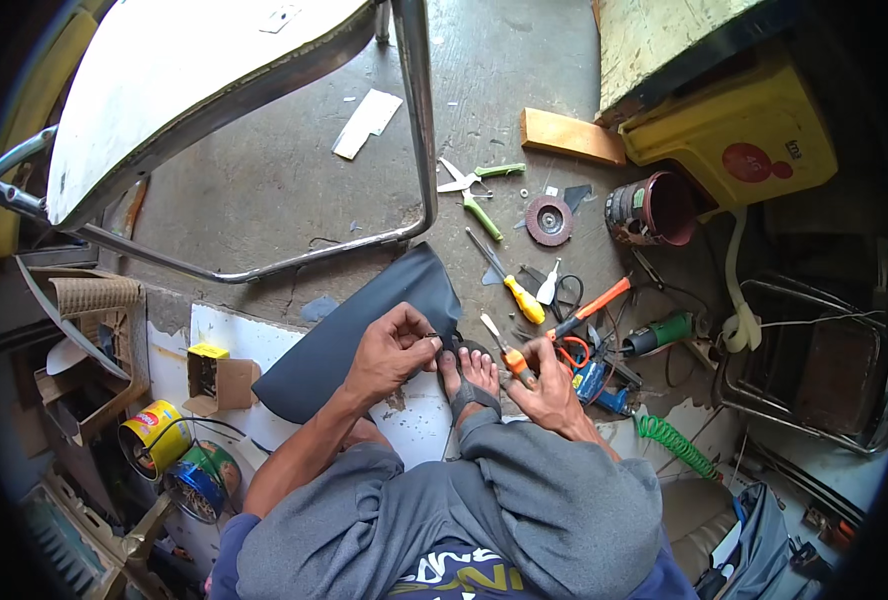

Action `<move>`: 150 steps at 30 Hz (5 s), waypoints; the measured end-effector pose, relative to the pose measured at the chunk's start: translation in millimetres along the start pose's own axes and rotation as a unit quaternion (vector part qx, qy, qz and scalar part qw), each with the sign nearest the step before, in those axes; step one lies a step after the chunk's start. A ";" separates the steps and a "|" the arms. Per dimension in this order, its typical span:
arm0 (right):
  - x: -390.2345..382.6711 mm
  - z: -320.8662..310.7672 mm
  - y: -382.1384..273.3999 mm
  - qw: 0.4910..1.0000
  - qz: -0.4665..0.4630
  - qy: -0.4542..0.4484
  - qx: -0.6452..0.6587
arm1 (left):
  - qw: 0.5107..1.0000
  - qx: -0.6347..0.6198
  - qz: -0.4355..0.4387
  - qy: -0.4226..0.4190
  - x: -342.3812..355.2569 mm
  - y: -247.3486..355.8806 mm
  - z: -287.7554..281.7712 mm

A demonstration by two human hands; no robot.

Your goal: The person prepares and attaches a black fabric cover to a furniture component. They trim the fabric using a knife, apply adhesive from a small bottle, press the fabric edges onto the foam, and then secure the assembly onto a metal chair frame using a screwdriver.

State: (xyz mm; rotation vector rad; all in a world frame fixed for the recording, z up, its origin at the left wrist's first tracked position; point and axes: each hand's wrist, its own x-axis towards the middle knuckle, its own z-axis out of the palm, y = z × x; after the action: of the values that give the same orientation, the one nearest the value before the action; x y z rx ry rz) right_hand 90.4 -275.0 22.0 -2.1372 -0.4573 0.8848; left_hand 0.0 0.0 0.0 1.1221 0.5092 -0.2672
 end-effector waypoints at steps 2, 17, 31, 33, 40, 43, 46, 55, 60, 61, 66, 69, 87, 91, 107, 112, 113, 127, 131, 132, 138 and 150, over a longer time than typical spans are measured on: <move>24.0 0.3 -27.1 0.999 -0.047 -0.005 0.006 | 1.000 0.028 -0.010 -0.012 2.5 3.8 3.5; 64.0 45.1 -59.4 0.982 -0.031 -0.017 0.183 | 0.988 -0.120 0.019 0.099 -9.4 6.7 3.9; 50.0 50.6 -63.0 0.963 -0.007 -0.150 0.224 | 0.974 -0.091 0.093 0.184 -3.9 14.2 9.4; 50.3 51.6 -64.9 0.966 -0.004 -0.149 0.212 | 0.976 -0.063 0.082 0.193 -4.1 15.0 9.6; 48.6 53.0 -68.8 0.974 -0.026 -0.128 0.183 | 0.974 -0.034 0.062 0.217 -6.0 19.7 11.5; 48.4 53.4 -68.7 0.977 -0.026 -0.117 0.174 | 0.967 -0.048 0.096 0.233 -2.3 11.4 11.6; 47.7 56.9 -65.3 0.979 -0.028 -0.104 0.173 | 0.974 -0.017 0.068 0.216 -4.6 14.4 11.5; 47.4 53.3 -73.9 0.991 -0.050 -0.089 0.081 | 0.967 -0.045 0.095 0.233 -5.0 6.6 10.2; 48.8 53.2 -75.4 0.993 -0.083 -0.068 0.053 | 0.966 -0.018 0.097 0.237 -3.7 3.7 8.4; 48.7 52.5 -76.6 0.993 -0.086 -0.066 0.044 | 0.967 -0.017 0.096 0.235 -4.1 4.4 8.8; 49.5 54.4 -67.3 0.994 -0.089 -0.061 0.036 | 0.973 -0.025 0.082 0.213 -5.7 9.3 11.2; 47.0 59.9 -62.8 0.993 -0.098 -0.041 0.049 | 0.975 -0.022 0.076 0.206 -6.6 11.6 13.7; 54.7 53.0 -62.1 0.989 -0.033 -0.103 0.097 | 0.981 -0.088 0.061 0.161 -1.8 14.6 0.3; 55.0 47.6 -68.2 0.992 -0.060 -0.101 0.056 | 0.985 -0.053 0.049 0.158 -1.6 14.7 -6.6; 51.6 49.3 -64.1 0.987 -0.120 -0.103 0.025 | 0.994 -0.009 0.016 0.112 -8.7 31.6 -24.0; 50.2 47.8 -67.2 0.988 -0.108 -0.112 0.002 | 0.993 -0.018 0.019 0.111 -9.3 26.4 -22.3; 49.7 48.7 -66.2 0.988 -0.107 -0.113 0.010 | 0.994 -0.024 0.019 0.109 -9.7 25.9 -22.0; 46.0 49.5 -36.8 0.982 -0.115 -0.120 0.087 | 0.991 -0.065 0.022 0.111 -8.5 11.4 -24.7; 26.3 28.2 19.1 0.976 -0.107 -0.012 -0.187 | 0.989 -0.059 0.032 0.131 -10.5 8.3 -27.3; 20.7 20.1 24.9 0.965 -0.096 -0.007 -0.244 | 0.989 -0.049 0.035 0.133 -9.0 2.8 -26.9; 16.8 23.5 16.5 0.978 -0.113 0.031 -0.170 | 0.992 0.060 0.048 0.104 -1.0 -22.4 -3.2; 60.8 38.6 15.5 0.991 0.048 0.000 0.126 | 0.735 0.636 0.211 0.106 1.7 -83.7 17.3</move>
State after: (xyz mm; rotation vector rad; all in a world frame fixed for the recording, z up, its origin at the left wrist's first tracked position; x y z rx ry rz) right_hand 105.5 -230.6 -34.9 -1.9393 -0.2296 0.9434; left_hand -32.0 -50.6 -61.0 2.6050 0.1896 -0.0465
